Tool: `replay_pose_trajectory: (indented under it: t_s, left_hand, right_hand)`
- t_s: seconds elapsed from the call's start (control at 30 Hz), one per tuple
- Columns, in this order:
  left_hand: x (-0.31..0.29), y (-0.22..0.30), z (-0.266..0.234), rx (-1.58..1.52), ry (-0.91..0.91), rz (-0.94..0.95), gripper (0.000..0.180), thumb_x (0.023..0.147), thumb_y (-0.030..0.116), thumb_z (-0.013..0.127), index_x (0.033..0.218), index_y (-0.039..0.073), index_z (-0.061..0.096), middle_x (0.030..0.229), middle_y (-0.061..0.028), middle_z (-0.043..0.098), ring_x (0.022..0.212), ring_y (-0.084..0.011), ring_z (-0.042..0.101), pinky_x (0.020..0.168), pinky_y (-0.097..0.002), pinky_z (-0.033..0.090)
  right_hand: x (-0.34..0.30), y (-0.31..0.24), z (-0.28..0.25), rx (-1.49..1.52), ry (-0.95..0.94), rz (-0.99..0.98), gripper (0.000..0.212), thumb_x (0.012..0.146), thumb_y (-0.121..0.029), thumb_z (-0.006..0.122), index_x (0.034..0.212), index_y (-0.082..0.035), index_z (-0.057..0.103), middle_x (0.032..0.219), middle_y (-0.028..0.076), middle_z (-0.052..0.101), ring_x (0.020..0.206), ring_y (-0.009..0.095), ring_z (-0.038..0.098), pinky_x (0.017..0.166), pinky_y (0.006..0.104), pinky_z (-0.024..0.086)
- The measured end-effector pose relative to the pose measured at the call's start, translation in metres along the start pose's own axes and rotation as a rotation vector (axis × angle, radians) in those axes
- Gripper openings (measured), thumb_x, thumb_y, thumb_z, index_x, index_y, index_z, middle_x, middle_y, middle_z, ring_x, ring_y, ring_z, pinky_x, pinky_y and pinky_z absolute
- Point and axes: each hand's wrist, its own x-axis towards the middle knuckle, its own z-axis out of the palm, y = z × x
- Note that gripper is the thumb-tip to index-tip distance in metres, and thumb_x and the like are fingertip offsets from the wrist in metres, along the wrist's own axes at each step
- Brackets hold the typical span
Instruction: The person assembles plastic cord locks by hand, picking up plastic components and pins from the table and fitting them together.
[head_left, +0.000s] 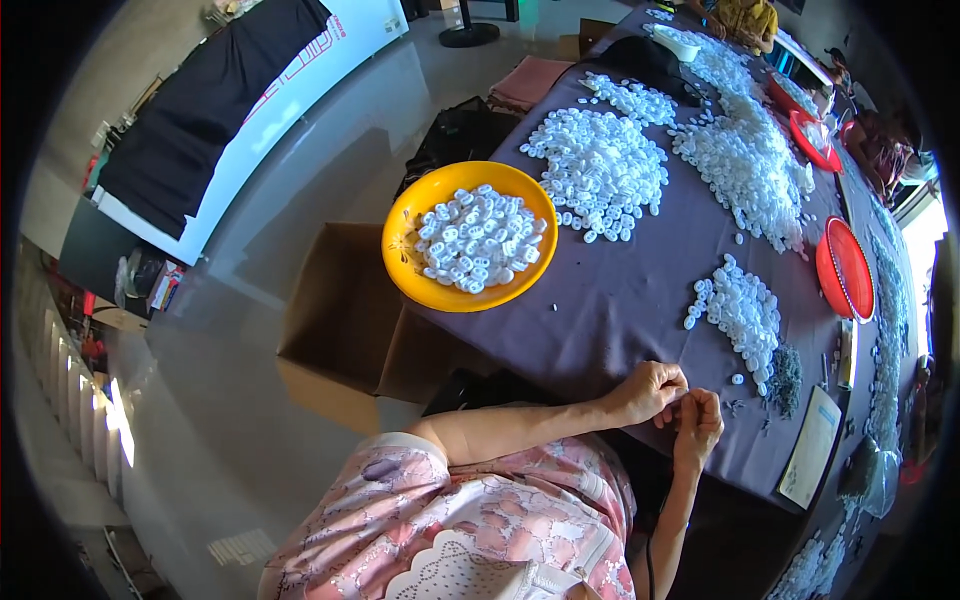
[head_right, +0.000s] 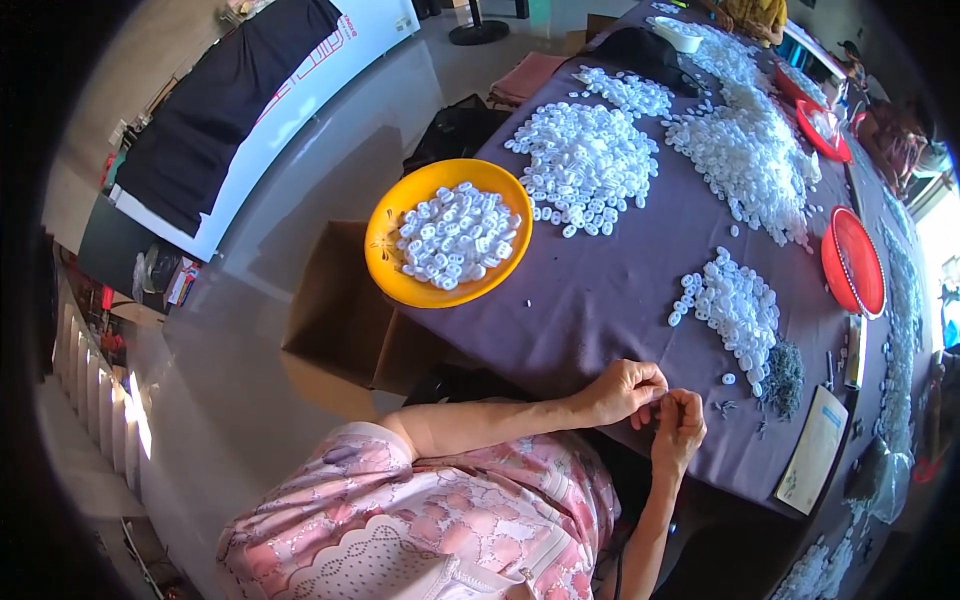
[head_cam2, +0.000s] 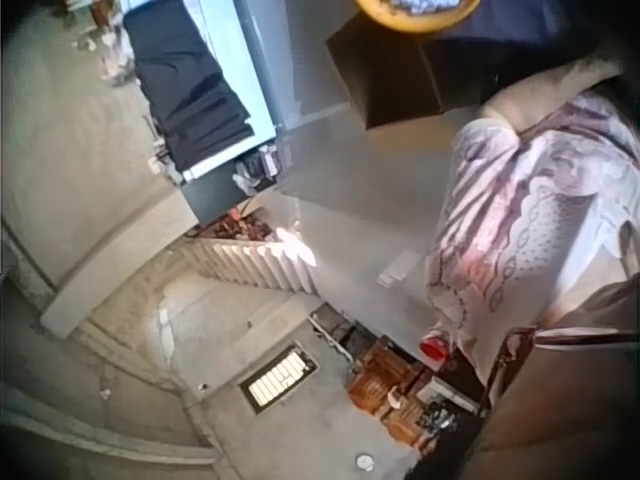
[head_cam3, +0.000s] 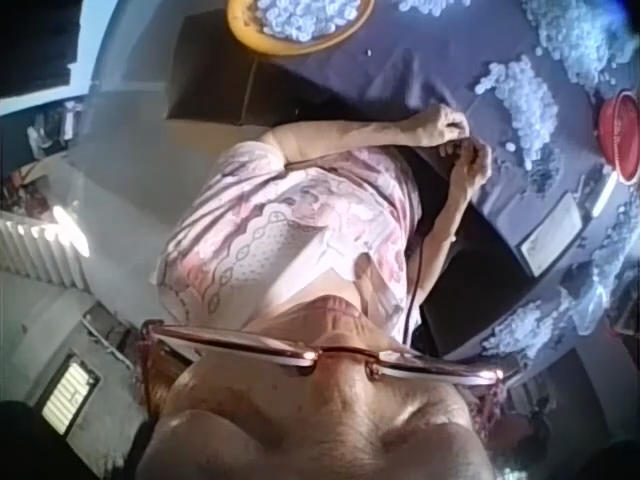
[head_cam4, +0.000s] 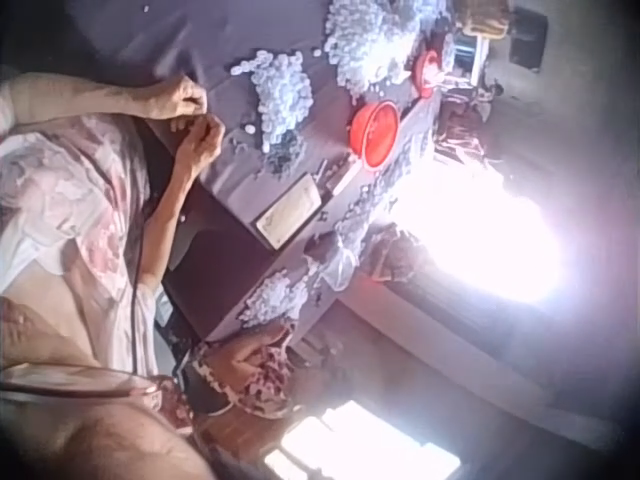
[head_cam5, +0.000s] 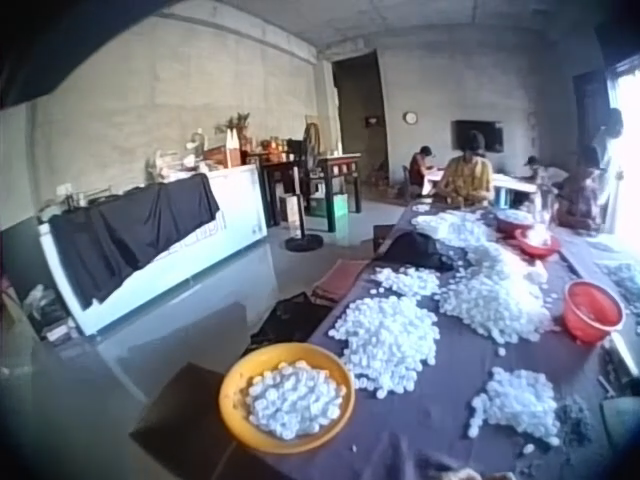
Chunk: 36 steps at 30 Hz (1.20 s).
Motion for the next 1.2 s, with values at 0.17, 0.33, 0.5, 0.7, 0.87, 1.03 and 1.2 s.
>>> replay_pose_trajectory:
  t_s: [0.17, 0.33, 0.5, 0.7, 0.87, 1.03, 1.2]
  left_hand:
    - [0.004, 0.004, 0.002, 0.030, -0.087, -0.044, 0.012, 0.090, 0.010, 0.056, 0.086, -0.001, 0.060, 0.067, -0.0068, 0.062, 0.052, -0.0117, 0.059, 0.044, -0.0250, 0.050]
    - [0.000, 0.004, -0.014, 0.033, -0.044, -0.062, 0.010, 0.092, 0.008, 0.054, 0.088, 0.001, 0.059, 0.069, -0.0056, 0.061, 0.052, -0.0106, 0.059, 0.045, -0.0238, 0.051]
    - [0.006, 0.003, -0.010, -0.048, -0.090, -0.065, 0.011, 0.092, 0.010, 0.054, 0.088, 0.000, 0.056, 0.070, -0.0049, 0.058, 0.053, -0.0113, 0.059, 0.043, -0.0244, 0.049]
    - [0.005, 0.004, -0.014, -0.163, -0.058, -0.128, 0.012, 0.093, 0.011, 0.054, 0.088, 0.000, 0.056, 0.071, -0.0060, 0.058, 0.053, -0.0131, 0.061, 0.043, -0.0250, 0.051]
    - [0.006, 0.002, -0.014, -0.233, -0.032, -0.146, 0.014, 0.093, 0.013, 0.055, 0.090, 0.000, 0.058, 0.072, -0.0074, 0.060, 0.053, -0.0142, 0.062, 0.043, -0.0253, 0.052]
    - [0.007, 0.004, -0.015, -0.267, -0.038, -0.169, 0.015, 0.092, 0.015, 0.057, 0.089, 0.000, 0.057, 0.073, -0.0080, 0.062, 0.055, -0.0140, 0.063, 0.044, -0.0262, 0.053]
    - [0.007, 0.005, -0.015, -0.249, -0.039, -0.158, 0.016, 0.092, 0.015, 0.057, 0.091, 0.000, 0.058, 0.074, -0.0086, 0.062, 0.055, -0.0147, 0.063, 0.045, -0.0264, 0.053]
  right_hand:
    - [-0.004, -0.008, -0.007, 0.040, 0.016, 0.037, 0.004, 0.085, 0.001, 0.057, 0.085, -0.001, 0.060, 0.070, 0.000, 0.057, 0.061, 0.006, 0.052, 0.053, 0.0203, 0.042]
    - [-0.002, -0.019, 0.006, 0.156, -0.061, 0.037, 0.006, 0.086, -0.001, 0.059, 0.090, -0.002, 0.064, 0.075, 0.001, 0.062, 0.068, 0.007, 0.057, 0.059, 0.0210, 0.047]
    - [0.002, -0.023, -0.013, 0.120, -0.070, 0.026, 0.015, 0.086, 0.002, 0.056, 0.098, -0.001, 0.064, 0.088, 0.004, 0.063, 0.071, 0.009, 0.057, 0.060, 0.0216, 0.046]
    - [0.036, -0.021, -0.052, -0.428, 0.204, -0.193, 0.009, 0.082, 0.000, 0.060, 0.090, -0.002, 0.064, 0.082, 0.013, 0.062, 0.069, 0.024, 0.061, 0.060, 0.0316, 0.047]
    - [0.057, 0.002, -0.059, -0.692, 0.125, -0.319, 0.014, 0.082, -0.001, 0.056, 0.093, -0.003, 0.064, 0.093, 0.014, 0.059, 0.085, 0.032, 0.060, 0.071, 0.0401, 0.048]
    - [0.068, 0.002, -0.062, -0.824, 0.021, -0.292, 0.013, 0.079, -0.006, 0.060, 0.091, -0.003, 0.062, 0.089, 0.015, 0.056, 0.087, 0.033, 0.057, 0.075, 0.0419, 0.046]
    - [0.069, -0.004, -0.065, -0.711, 0.009, -0.283, 0.011, 0.078, -0.005, 0.061, 0.087, -0.003, 0.056, 0.079, 0.013, 0.059, 0.073, 0.029, 0.060, 0.065, 0.0400, 0.047]
